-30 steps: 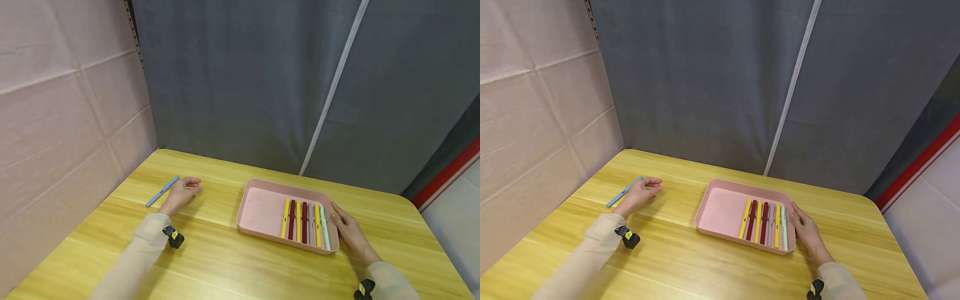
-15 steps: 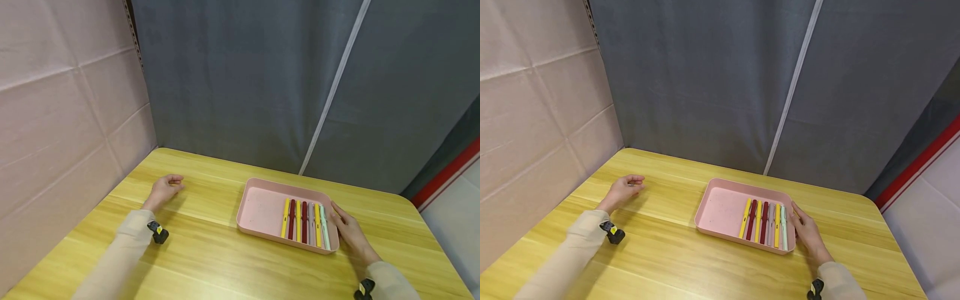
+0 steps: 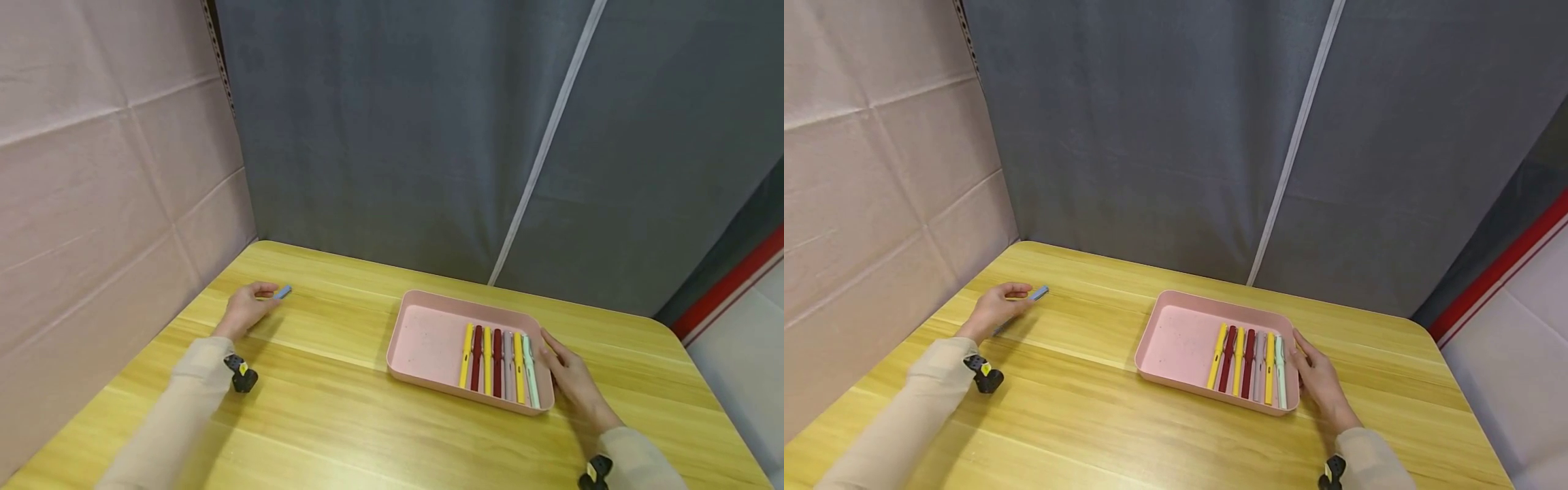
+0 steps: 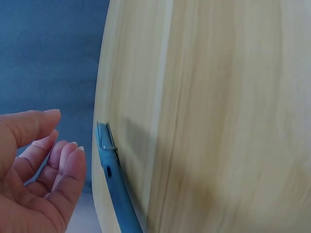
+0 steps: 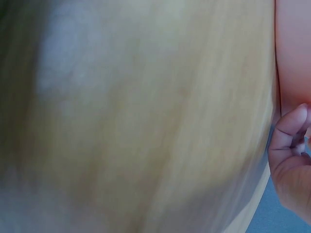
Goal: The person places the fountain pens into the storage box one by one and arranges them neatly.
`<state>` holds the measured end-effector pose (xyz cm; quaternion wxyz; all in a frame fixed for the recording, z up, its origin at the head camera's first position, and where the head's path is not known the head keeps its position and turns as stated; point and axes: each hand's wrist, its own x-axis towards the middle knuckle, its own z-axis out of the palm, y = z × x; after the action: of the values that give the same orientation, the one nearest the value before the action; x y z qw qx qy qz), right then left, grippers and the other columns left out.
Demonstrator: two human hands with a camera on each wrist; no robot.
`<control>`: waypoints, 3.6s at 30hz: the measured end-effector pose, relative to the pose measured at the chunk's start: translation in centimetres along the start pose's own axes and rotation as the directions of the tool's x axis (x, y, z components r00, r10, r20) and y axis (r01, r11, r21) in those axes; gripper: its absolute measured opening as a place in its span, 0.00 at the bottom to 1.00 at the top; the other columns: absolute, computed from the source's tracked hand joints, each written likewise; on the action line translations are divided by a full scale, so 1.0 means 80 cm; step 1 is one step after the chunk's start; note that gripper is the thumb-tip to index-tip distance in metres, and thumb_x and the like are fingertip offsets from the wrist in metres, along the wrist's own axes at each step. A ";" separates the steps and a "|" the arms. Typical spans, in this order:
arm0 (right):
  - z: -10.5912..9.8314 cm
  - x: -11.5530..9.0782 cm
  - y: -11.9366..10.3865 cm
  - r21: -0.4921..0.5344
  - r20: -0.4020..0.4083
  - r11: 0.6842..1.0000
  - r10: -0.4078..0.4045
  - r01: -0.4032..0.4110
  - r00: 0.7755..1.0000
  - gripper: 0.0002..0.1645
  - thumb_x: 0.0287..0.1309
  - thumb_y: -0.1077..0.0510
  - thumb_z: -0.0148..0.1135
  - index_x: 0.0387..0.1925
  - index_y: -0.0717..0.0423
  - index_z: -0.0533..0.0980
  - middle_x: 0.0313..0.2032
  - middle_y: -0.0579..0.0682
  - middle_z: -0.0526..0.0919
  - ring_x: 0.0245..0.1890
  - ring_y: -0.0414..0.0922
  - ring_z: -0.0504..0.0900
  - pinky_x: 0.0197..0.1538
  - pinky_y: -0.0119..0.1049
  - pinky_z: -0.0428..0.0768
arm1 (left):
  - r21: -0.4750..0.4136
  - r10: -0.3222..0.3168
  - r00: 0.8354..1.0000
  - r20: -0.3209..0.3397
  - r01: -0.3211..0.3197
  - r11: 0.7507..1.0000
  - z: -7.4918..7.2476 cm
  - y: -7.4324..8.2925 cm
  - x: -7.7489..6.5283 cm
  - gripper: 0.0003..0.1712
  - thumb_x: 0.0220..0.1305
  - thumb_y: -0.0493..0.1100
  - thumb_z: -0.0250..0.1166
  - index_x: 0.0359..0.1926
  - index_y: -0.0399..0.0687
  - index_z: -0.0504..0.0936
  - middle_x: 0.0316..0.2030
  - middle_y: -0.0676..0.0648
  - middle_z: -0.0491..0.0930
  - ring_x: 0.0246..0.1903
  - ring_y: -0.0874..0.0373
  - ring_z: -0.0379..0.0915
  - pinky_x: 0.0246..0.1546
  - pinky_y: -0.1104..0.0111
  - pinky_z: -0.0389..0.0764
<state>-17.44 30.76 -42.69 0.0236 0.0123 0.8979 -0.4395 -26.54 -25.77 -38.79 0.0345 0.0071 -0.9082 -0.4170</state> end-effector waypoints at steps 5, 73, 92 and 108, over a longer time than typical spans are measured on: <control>-0.001 -0.001 0.000 -0.003 -0.004 1.000 -0.004 0.004 1.000 0.36 0.72 0.45 0.38 0.72 0.57 0.44 0.68 0.72 0.49 0.67 0.66 0.51 0.65 0.61 0.56 | -0.011 -0.009 1.000 0.022 0.009 1.000 -0.006 -0.008 0.004 0.26 0.64 0.38 0.59 0.61 0.32 0.68 0.57 0.30 0.69 0.55 0.37 0.67 0.52 0.53 0.73; 0.001 -0.003 0.000 -0.031 -0.011 0.999 0.009 -0.009 1.000 0.35 0.72 0.45 0.37 0.72 0.55 0.46 0.68 0.72 0.50 0.67 0.64 0.54 0.61 0.46 0.66 | 0.071 -0.052 0.999 0.004 0.052 0.996 0.039 0.021 0.020 0.22 0.64 0.36 0.54 0.57 0.30 0.72 0.49 0.34 0.77 0.42 0.48 0.74 0.37 0.66 0.76; -0.001 -0.004 0.002 -0.011 -0.008 1.000 0.007 -0.007 1.000 0.36 0.72 0.44 0.37 0.73 0.55 0.45 0.68 0.71 0.50 0.67 0.63 0.54 0.61 0.42 0.66 | -0.147 -0.022 0.997 0.069 0.031 0.989 0.086 0.083 0.012 0.20 0.64 0.37 0.57 0.56 0.33 0.75 0.48 0.38 0.77 0.42 0.52 0.74 0.38 0.69 0.76; 0.000 -0.002 -0.001 0.024 -0.006 1.000 0.003 -0.003 1.000 0.36 0.72 0.44 0.37 0.73 0.56 0.44 0.68 0.71 0.48 0.68 0.64 0.51 0.65 0.57 0.57 | -0.258 0.001 0.993 0.117 0.030 0.966 0.116 0.125 0.000 0.19 0.63 0.35 0.59 0.55 0.34 0.76 0.46 0.39 0.77 0.38 0.57 0.75 0.34 0.72 0.78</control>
<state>-17.28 30.71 -42.65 0.0214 0.0153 0.8927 -0.4500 -26.99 -12.20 -37.22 -0.0208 -0.0151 -0.8462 -0.5323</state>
